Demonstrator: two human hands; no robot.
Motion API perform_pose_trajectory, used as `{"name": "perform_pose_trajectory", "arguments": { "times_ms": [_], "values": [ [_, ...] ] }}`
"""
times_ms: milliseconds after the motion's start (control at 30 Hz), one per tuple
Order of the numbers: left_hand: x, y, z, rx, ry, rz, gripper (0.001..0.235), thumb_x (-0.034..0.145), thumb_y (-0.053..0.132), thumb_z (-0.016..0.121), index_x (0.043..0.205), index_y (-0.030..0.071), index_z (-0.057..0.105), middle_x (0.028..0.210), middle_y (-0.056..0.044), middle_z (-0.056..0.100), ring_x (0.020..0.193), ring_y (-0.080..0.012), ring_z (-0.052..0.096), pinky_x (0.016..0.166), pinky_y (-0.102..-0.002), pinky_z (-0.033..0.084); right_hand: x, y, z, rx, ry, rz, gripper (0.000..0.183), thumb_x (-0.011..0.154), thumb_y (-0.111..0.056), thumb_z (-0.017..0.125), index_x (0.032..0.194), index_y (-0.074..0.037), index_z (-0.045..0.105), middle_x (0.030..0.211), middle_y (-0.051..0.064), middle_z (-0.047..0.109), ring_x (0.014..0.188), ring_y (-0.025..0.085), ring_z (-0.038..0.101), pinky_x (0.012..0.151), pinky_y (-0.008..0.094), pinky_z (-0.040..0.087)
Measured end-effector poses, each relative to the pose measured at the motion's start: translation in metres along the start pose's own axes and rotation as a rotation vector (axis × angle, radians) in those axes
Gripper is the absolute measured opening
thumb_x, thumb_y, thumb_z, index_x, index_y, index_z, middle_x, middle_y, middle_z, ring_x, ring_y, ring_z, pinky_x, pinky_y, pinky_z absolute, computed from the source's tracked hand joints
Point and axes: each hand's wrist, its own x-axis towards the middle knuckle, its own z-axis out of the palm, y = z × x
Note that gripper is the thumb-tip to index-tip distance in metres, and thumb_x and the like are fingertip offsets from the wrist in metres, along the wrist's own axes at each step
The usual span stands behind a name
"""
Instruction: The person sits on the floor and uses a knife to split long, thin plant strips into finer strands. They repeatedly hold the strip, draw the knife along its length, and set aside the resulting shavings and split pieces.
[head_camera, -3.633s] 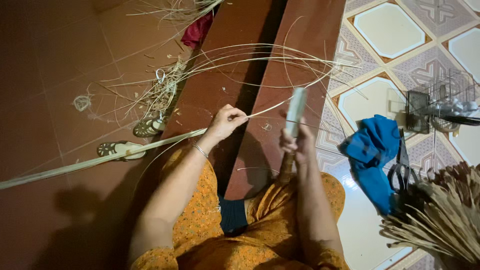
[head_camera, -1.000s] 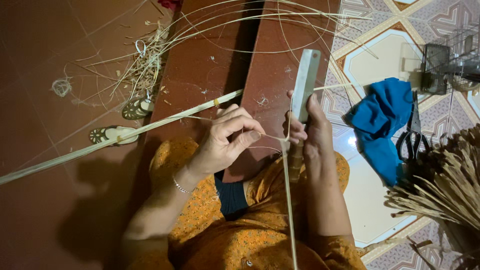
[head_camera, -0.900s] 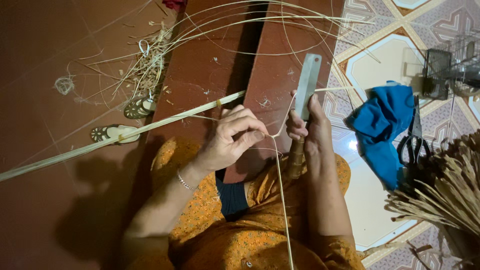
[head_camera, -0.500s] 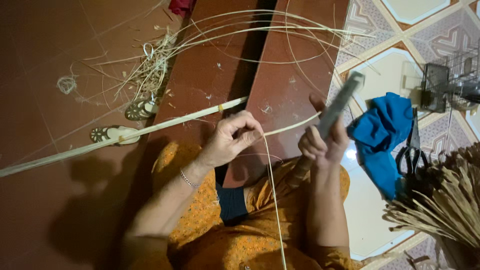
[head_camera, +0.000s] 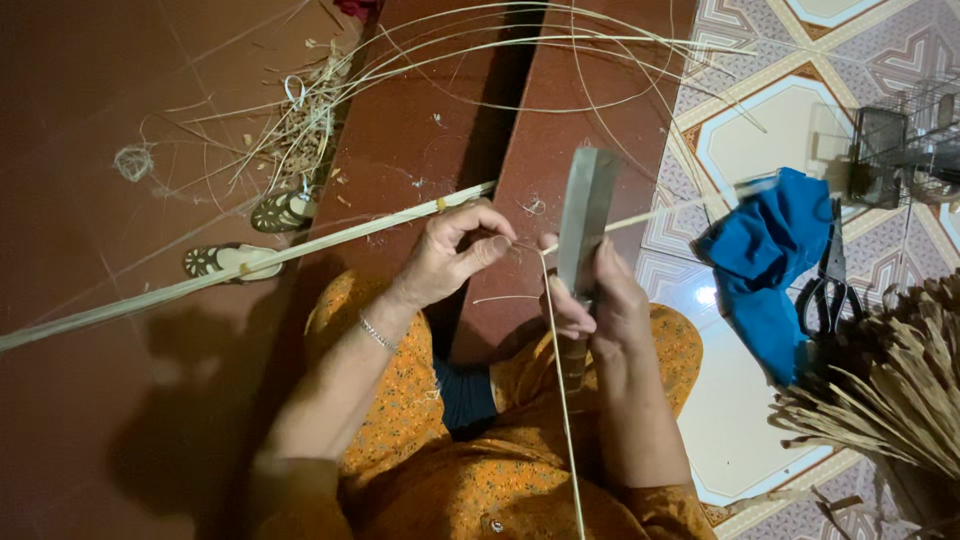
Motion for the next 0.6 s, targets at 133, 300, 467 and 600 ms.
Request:
{"name": "perform_pose_trajectory", "arguments": {
  "times_ms": [133, 300, 467, 600],
  "values": [
    [0.003, -0.013, -0.004, -0.084, -0.086, 0.001, 0.011, 0.104, 0.019, 0.068, 0.105, 0.009, 0.07, 0.092, 0.005, 0.06, 0.085, -0.0077, 0.053, 0.078, -0.024, 0.046, 0.009, 0.001, -0.012, 0.018, 0.066, 0.067, 0.056, 0.11, -0.048, 0.042, 0.135, 0.0, 0.056, 0.056, 0.005, 0.047, 0.038, 0.009, 0.033, 0.036, 0.025, 0.03],
    [0.01, -0.02, -0.001, -0.079, -0.158, 0.012, 0.011, 0.106, 0.019, 0.067, 0.103, 0.009, 0.069, 0.093, 0.005, 0.054, 0.086, -0.0084, 0.048, 0.08, -0.025, 0.043, 0.036, 0.012, -0.029, -0.092, 0.149, 0.088, 0.057, 0.11, -0.048, 0.042, 0.133, 0.001, 0.058, 0.055, 0.002, 0.045, 0.037, 0.008, 0.033, 0.034, 0.025, 0.03],
    [0.008, -0.033, -0.007, -0.195, -0.199, -0.099, 0.016, 0.107, 0.022, 0.064, 0.101, 0.008, 0.068, 0.097, 0.006, 0.056, 0.091, -0.0062, 0.052, 0.084, -0.023, 0.045, 0.044, 0.023, -0.053, -0.117, 0.168, 0.131, 0.057, 0.109, -0.05, 0.042, 0.135, -0.001, 0.056, 0.057, 0.002, 0.045, 0.039, 0.008, 0.032, 0.036, 0.025, 0.028],
    [0.013, -0.041, -0.019, -0.231, -0.157, -0.236, 0.024, 0.104, 0.028, 0.06, 0.096, 0.006, 0.068, 0.089, 0.005, 0.06, 0.086, -0.0044, 0.051, 0.08, -0.022, 0.042, 0.058, 0.021, -0.073, -0.036, 0.169, 0.159, 0.055, 0.108, -0.052, 0.04, 0.137, -0.006, 0.053, 0.056, 0.0, 0.042, 0.04, 0.007, 0.031, 0.039, 0.024, 0.028]
  ]
}}
